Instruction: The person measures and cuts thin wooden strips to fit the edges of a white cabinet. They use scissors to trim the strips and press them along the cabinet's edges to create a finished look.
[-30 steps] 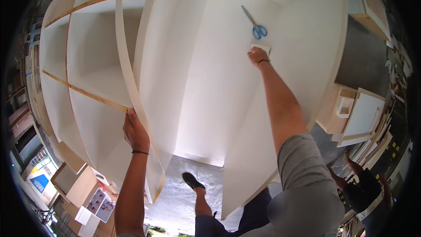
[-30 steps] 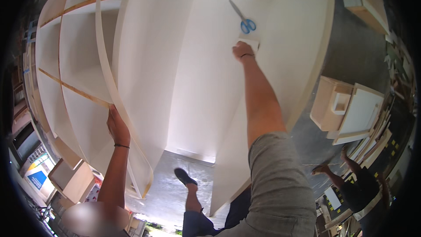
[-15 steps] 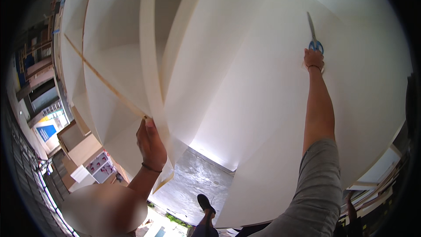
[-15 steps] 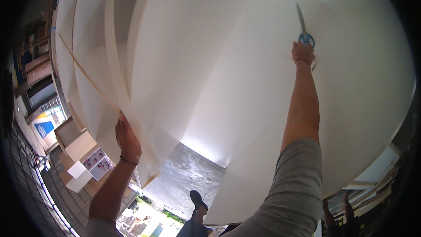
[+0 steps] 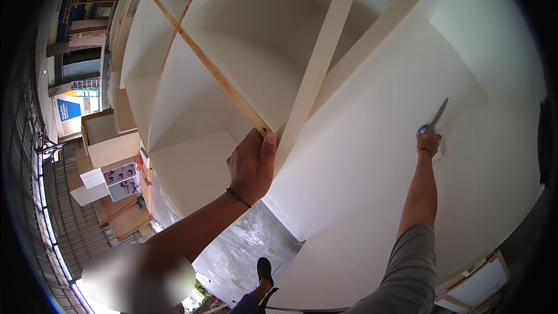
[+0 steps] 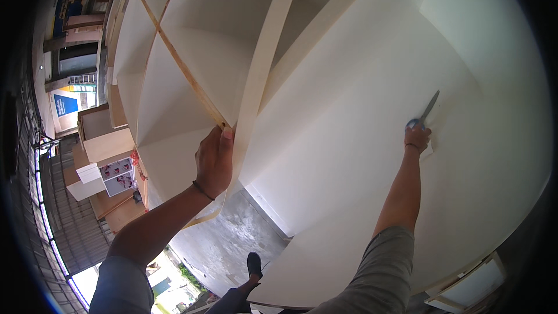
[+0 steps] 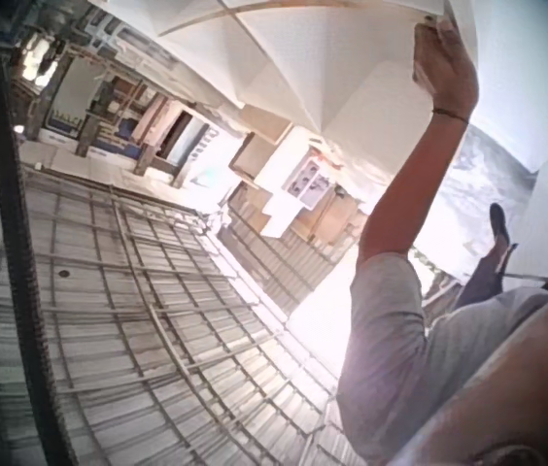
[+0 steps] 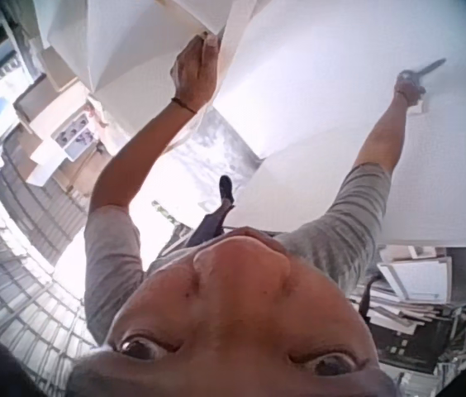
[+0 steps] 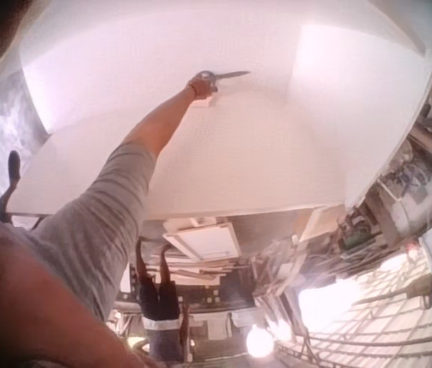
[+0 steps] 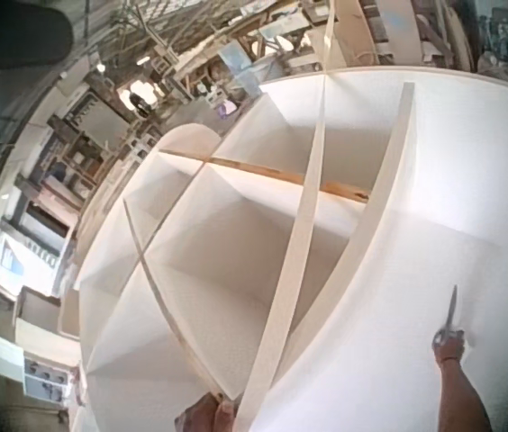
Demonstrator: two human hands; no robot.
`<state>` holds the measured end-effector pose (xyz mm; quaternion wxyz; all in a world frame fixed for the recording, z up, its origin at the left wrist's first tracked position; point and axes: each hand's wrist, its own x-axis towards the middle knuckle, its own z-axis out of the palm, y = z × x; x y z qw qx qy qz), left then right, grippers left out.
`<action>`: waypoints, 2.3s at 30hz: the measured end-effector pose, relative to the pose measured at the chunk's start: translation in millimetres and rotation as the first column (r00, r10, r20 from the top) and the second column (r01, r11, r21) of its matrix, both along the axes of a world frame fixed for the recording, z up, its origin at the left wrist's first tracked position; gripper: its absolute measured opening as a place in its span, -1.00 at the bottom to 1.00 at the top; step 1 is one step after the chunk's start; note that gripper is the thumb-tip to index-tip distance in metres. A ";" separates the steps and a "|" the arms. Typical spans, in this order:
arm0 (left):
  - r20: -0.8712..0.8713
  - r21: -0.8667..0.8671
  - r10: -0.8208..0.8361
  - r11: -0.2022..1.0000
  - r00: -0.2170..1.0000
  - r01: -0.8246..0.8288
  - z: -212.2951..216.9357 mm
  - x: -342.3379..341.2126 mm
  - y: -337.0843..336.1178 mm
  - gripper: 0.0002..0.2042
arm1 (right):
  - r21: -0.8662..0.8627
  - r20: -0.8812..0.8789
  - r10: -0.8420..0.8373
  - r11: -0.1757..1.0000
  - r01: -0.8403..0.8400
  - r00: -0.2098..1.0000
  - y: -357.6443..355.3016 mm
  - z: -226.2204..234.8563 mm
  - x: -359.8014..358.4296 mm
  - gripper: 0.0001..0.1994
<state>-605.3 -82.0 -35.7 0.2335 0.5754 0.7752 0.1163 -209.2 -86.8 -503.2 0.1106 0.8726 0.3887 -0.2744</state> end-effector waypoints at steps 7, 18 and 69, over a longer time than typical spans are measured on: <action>-0.002 -0.092 0.022 0.996 1.000 -0.022 8.3 -0.6 2.2 -0.57 | 0.066 0.084 -0.025 0.998 0.020 0.996 -26.0 11.6 -51.1 -0.54; 0.047 -0.055 0.016 0.998 0.999 -0.013 7.0 -3.5 2.0 -0.53 | -0.059 -0.056 0.039 0.997 -0.042 0.998 -99.6 -7.7 -75.6 -0.34; 0.391 0.082 0.210 0.962 0.896 -0.261 18.5 -395.0 -464.0 -0.81 | -0.030 -0.961 0.117 0.857 -0.514 0.251 -423.2 506.8 -501.7 -0.44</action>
